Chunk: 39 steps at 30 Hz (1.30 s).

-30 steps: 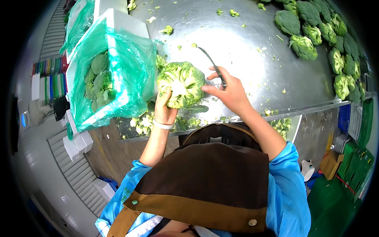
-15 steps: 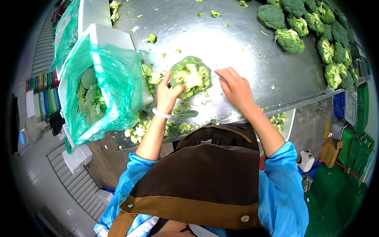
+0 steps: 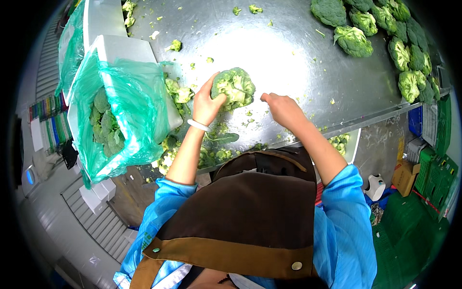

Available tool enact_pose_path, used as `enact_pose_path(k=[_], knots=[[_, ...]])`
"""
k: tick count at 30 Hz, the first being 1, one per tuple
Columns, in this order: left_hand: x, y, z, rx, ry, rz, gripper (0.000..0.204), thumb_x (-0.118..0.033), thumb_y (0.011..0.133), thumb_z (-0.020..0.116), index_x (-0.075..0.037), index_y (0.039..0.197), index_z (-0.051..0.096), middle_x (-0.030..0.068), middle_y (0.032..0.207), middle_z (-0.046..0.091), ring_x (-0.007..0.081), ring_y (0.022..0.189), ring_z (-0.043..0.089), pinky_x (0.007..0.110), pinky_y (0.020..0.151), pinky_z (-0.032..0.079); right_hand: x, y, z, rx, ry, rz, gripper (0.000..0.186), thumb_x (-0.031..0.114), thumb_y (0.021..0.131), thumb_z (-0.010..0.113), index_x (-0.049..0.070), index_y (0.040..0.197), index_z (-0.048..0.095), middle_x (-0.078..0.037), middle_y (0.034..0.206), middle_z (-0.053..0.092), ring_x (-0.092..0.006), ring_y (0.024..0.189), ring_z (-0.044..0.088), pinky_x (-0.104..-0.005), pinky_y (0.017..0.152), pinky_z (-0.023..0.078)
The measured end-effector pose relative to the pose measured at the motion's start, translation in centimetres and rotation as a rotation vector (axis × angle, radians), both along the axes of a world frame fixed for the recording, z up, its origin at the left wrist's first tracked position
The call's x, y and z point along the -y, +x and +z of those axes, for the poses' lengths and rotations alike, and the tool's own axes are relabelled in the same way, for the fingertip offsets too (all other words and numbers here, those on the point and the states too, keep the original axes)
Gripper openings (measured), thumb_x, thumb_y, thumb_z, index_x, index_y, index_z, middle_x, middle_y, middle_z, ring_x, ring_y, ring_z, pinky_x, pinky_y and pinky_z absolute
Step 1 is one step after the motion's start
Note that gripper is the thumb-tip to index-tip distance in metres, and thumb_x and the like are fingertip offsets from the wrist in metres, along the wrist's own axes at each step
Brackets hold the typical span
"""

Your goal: The person uses a knife to cut broccoli florets from a larger head on a metal table. They trim the stems and separate the florets, placing the cut pieces into a green plastic bag. The process is repeated with multiple broccoli heads throughout the clip.

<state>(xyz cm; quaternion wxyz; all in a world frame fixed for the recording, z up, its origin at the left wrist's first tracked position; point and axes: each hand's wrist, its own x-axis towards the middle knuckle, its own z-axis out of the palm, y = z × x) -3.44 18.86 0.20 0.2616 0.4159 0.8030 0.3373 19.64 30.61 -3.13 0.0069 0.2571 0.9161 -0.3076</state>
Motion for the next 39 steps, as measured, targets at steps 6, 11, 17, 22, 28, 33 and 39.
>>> enact_pose_path(k=[6,11,17,22,28,33,39], knots=[[-0.8,-0.6,0.6,0.158,-0.149,0.088,0.062,-0.029,0.076,0.065,-0.007,0.133,0.058,0.0204,0.114,0.068,0.0353,0.105,0.066,0.04,0.094,0.05,0.3,-1.6,-0.3,0.127,0.175,-0.091,0.018,0.002,0.086,0.052,0.007,0.103,0.055,-0.015,0.08,0.059,-0.0327,0.069,0.067,-0.0426,0.059,0.054],[0.0,0.0,-0.3,0.179,-0.102,0.167,0.065,-0.034,0.075,0.066,-0.007,0.133,0.057,0.0214,0.102,0.071,0.0336,0.097,0.069,0.04,0.087,0.052,0.2,-1.2,-0.9,-0.077,-0.038,-0.287,0.016,0.005,0.088,0.055,0.008,0.103,0.059,-0.012,0.085,0.062,-0.0292,0.07,0.067,-0.0426,0.063,0.054],[-1.0,0.6,2.0,-0.006,-0.235,0.028,0.077,-0.043,0.072,0.076,-0.005,0.134,0.053,0.0247,0.103,0.069,0.0339,0.098,0.068,0.041,0.084,0.053,0.2,-0.2,3.2,-0.206,-0.224,-0.203,0.021,0.008,0.089,0.055,0.011,0.108,0.064,-0.009,0.09,0.064,-0.0314,0.073,0.066,-0.0443,0.069,0.053],[-0.6,0.2,1.9,-0.006,-0.1,-0.099,0.076,-0.038,0.072,0.083,0.002,0.131,0.056,0.0264,0.114,0.066,0.0375,0.106,0.066,0.041,0.092,0.052,-0.2,1.3,1.9,-0.029,-0.005,-0.016,0.027,0.008,0.087,0.055,0.013,0.113,0.062,-0.009,0.089,0.064,-0.0316,0.074,0.066,-0.0443,0.068,0.053],[-0.6,-0.9,1.1,-0.048,-0.028,-0.193,0.083,-0.041,0.071,0.085,0.007,0.131,0.055,0.0273,0.117,0.065,0.0378,0.11,0.064,0.042,0.096,0.049,-0.5,1.1,2.0,0.068,0.017,0.051,0.026,0.006,0.086,0.054,0.011,0.111,0.061,-0.011,0.092,0.065,-0.0329,0.077,0.066,-0.0451,0.07,0.053],[-0.8,-1.1,1.0,0.002,-0.06,-0.202,0.084,-0.044,0.069,0.086,0.006,0.129,0.057,0.0276,0.117,0.065,0.038,0.111,0.064,0.042,0.095,0.049,-0.8,0.3,1.3,0.179,0.029,0.06,0.022,0.003,0.086,0.051,0.007,0.106,0.059,-0.013,0.092,0.065,-0.0346,0.077,0.066,-0.0447,0.07,0.053],[-1.7,-0.8,2.2,-0.017,-0.151,-0.151,0.082,-0.046,0.068,0.086,0.004,0.127,0.059,0.0255,0.109,0.069,0.0363,0.103,0.067,0.041,0.09,0.052,0.5,-0.2,0.5,0.161,0.291,-0.067,0.007,0.005,0.085,0.057,0.006,0.09,0.054,-0.013,0.078,0.061,-0.0306,0.063,0.067,-0.0408,0.054,0.055]])
